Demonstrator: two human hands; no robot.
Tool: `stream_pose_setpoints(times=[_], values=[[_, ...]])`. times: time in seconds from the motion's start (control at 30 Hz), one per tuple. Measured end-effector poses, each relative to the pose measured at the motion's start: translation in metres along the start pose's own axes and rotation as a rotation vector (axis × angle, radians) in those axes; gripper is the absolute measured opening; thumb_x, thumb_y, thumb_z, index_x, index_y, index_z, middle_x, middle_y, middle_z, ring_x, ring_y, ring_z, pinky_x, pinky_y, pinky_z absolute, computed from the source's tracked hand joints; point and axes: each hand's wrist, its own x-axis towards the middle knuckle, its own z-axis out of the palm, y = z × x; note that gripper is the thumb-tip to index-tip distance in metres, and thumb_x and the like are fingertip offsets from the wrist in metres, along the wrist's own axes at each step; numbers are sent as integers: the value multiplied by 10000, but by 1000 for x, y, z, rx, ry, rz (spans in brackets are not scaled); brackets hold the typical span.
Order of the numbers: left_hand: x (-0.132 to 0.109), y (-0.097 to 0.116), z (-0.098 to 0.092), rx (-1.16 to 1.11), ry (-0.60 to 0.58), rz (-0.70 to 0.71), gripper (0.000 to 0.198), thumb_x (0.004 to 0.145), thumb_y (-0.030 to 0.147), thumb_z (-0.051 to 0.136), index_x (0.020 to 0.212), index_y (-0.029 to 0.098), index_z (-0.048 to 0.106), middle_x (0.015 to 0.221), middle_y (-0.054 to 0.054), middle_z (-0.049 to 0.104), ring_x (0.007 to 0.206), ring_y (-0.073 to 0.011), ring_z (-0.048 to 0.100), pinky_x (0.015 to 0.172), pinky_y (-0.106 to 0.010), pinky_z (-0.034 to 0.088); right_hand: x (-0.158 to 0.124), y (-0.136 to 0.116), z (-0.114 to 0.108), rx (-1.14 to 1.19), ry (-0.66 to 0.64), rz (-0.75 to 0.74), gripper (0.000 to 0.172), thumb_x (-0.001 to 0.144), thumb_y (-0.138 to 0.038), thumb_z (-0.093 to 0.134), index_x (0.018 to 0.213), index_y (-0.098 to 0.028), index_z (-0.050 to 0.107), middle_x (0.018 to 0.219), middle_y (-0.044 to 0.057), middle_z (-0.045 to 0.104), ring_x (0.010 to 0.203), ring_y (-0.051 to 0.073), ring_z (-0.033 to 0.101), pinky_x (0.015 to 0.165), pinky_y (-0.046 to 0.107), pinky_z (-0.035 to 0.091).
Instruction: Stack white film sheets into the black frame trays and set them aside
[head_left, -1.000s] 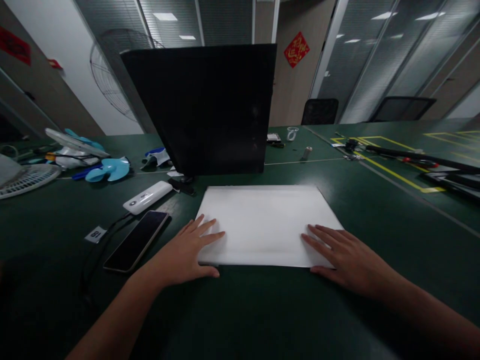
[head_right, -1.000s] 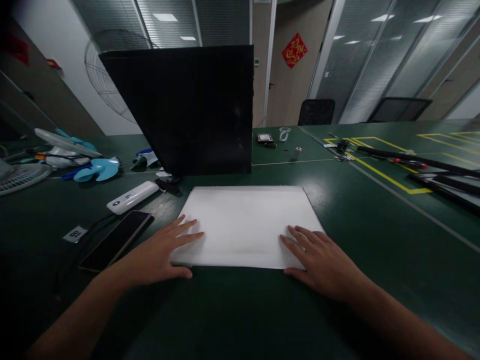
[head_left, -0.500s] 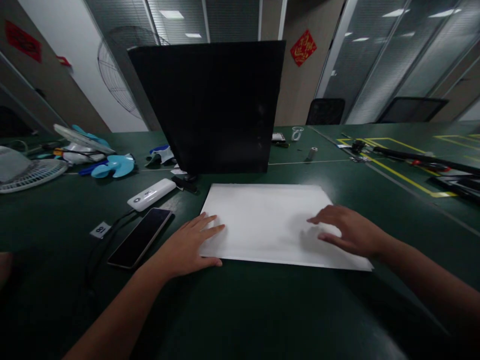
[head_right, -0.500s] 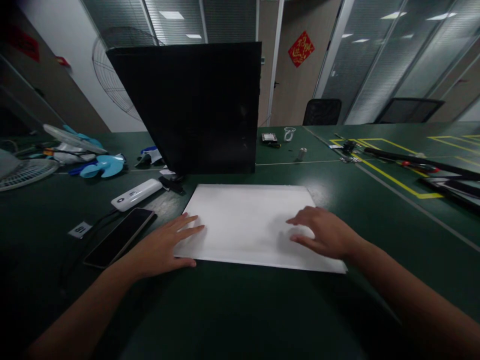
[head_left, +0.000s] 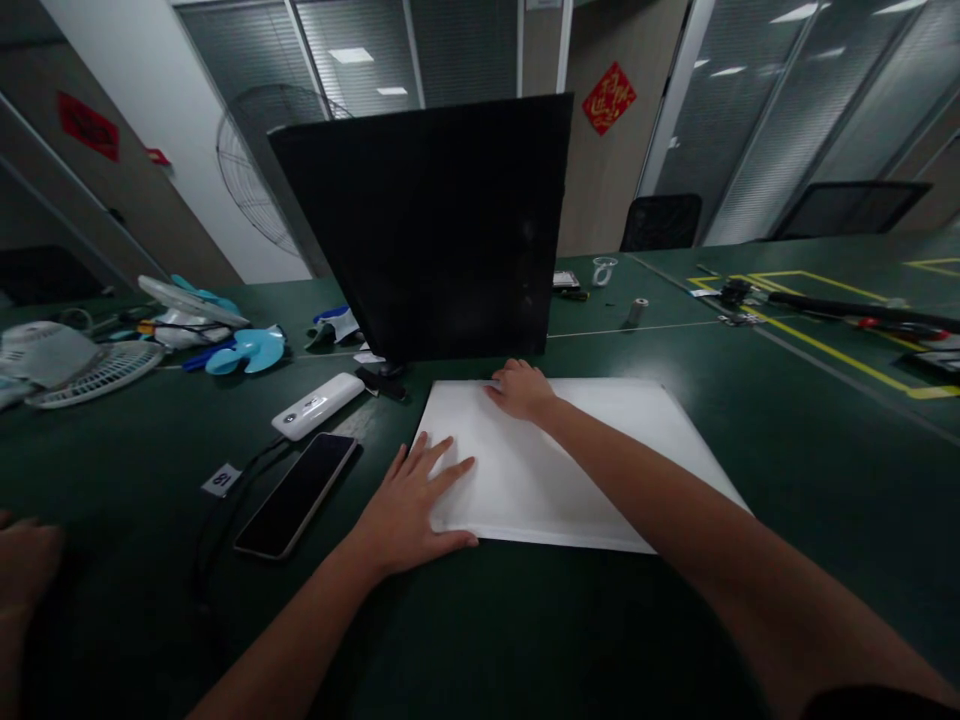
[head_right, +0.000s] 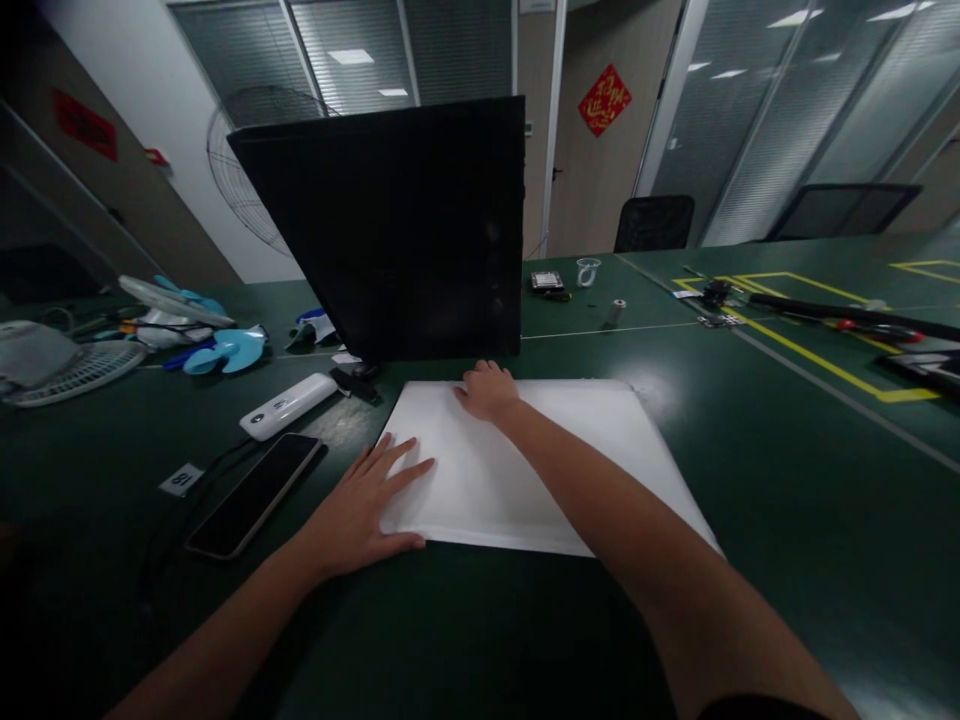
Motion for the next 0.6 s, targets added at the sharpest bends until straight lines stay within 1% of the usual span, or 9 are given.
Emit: stream_pose_setpoints(times=[0.07,0.17,0.27,0.37,0.47,0.53,0.6], values=[[0,0,3,-20,28,-7,1049,774,903,631,1641,353,415,1767,-115,252,1626,-483,93,1272,-722,182,-5,-10,3,-21,3,31,647,1037,-661,366,1322,-184,698,1363,214,607,1287,382,519,1038,548,478],[0,-1,8,-40,56,-31,1108,760,930,607,1647,296,413,1758,-141,267,1621,-495,88,1277,-716,180,-15,-22,7,-44,7,48,690,1032,-677,326,1352,-176,675,1368,235,593,1276,404,509,1016,579,480],[-2,2,12,-49,70,-58,1154,751,949,590,1652,250,409,1757,-162,258,1617,-508,91,1277,-721,176,-20,-22,8,-54,7,21,752,1025,-704,292,1376,-149,658,1364,256,589,1278,426,509,1013,609,471],[-2,6,16,-53,91,-83,1177,748,964,575,1654,231,406,1755,-174,253,1615,-518,85,1275,-728,169,-16,-11,7,-44,-15,-58,803,1012,-742,298,1447,-149,620,1408,242,584,1312,423,511,1076,631,428],[-3,9,20,-64,136,-94,1158,753,966,568,1646,243,422,1749,-164,281,1614,-519,101,1274,-728,172,-14,6,7,-22,-62,-149,809,1008,-759,322,1564,-206,522,1539,181,535,1385,387,501,1190,643,326],[-3,10,22,-69,157,-97,1149,747,966,575,1641,257,431,1744,-154,298,1613,-518,117,1273,-725,179,-20,18,8,-13,-88,-189,833,998,-774,348,1632,-241,427,1633,140,458,1476,366,435,1253,629,249],[-4,9,23,-69,166,-102,1153,737,966,587,1639,265,433,1742,-150,308,1612,-517,128,1273,-722,185,-33,33,5,-13,-82,-181,871,995,-774,352,1677,-233,335,1699,124,366,1560,343,331,1288,585,220]])
